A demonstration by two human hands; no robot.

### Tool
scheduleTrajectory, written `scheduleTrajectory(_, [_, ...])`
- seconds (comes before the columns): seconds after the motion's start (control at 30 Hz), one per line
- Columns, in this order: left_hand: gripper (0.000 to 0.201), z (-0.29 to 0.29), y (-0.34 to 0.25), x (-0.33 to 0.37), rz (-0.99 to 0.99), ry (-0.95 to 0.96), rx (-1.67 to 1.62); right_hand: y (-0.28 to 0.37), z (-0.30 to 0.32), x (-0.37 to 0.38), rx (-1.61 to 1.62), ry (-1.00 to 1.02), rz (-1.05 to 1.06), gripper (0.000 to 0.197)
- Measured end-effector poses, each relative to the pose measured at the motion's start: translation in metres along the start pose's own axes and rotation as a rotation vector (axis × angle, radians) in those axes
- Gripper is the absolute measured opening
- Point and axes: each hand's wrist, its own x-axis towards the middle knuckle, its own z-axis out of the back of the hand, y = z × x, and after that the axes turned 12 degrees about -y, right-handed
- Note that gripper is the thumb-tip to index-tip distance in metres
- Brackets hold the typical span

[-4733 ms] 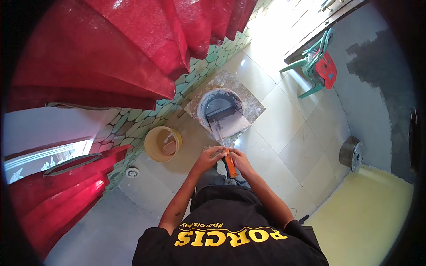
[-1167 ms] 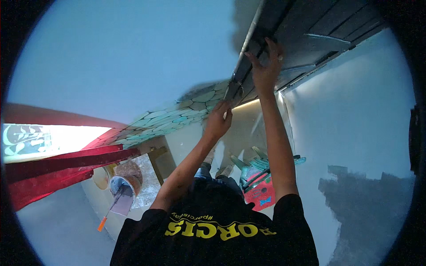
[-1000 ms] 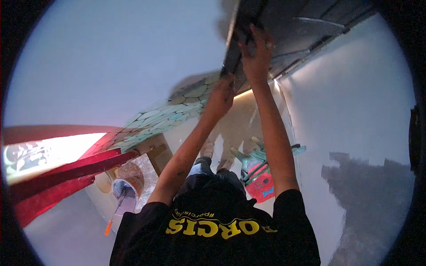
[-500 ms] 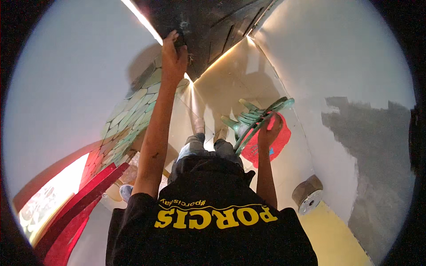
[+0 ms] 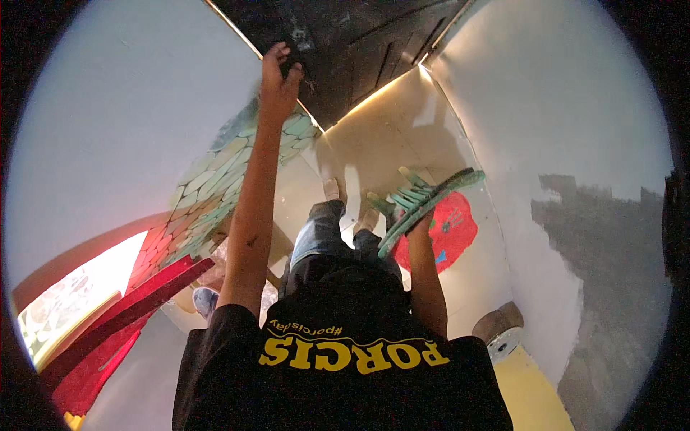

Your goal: The person is painting a wall and a floor fixture using a paint roller.

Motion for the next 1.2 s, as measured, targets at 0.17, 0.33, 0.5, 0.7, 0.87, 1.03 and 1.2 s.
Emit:
scheduleTrajectory(0.17, [0.05,-0.005,-0.012,-0.01,0.043,0.006,-0.066,0.002,-0.012,0.013,0.13,-0.264,0.134,0.051])
scheduleTrajectory(0.33, [0.044,0.013,-0.028,-0.008,0.18,0.118,-0.1,-0.005,-0.039,0.006,0.087,-0.22,0.139,0.051])
scheduleTrajectory(0.5, [0.036,0.036,-0.035,-0.001,0.355,0.199,-0.115,-0.025,-0.111,0.028,0.055,-0.224,0.258,0.057])
scheduleTrajectory(0.7, [0.036,0.015,-0.054,0.011,0.24,0.219,-0.164,-0.013,-0.126,0.136,0.242,-0.025,0.167,0.051])
scheduleTrajectory(0.87, [0.037,0.055,-0.029,0.003,0.303,0.244,-0.075,-0.065,-0.239,0.11,-0.023,0.119,0.047,0.078])
scheduleTrajectory(1.03, [0.037,0.03,-0.055,0.016,0.478,0.315,-0.227,-0.035,-0.213,0.213,0.061,0.889,0.03,0.096])
scheduleTrajectory(1.2, [0.036,0.041,-0.049,0.013,0.396,0.372,-0.069,-0.067,-0.287,0.22,-0.232,-0.226,-0.177,0.07])
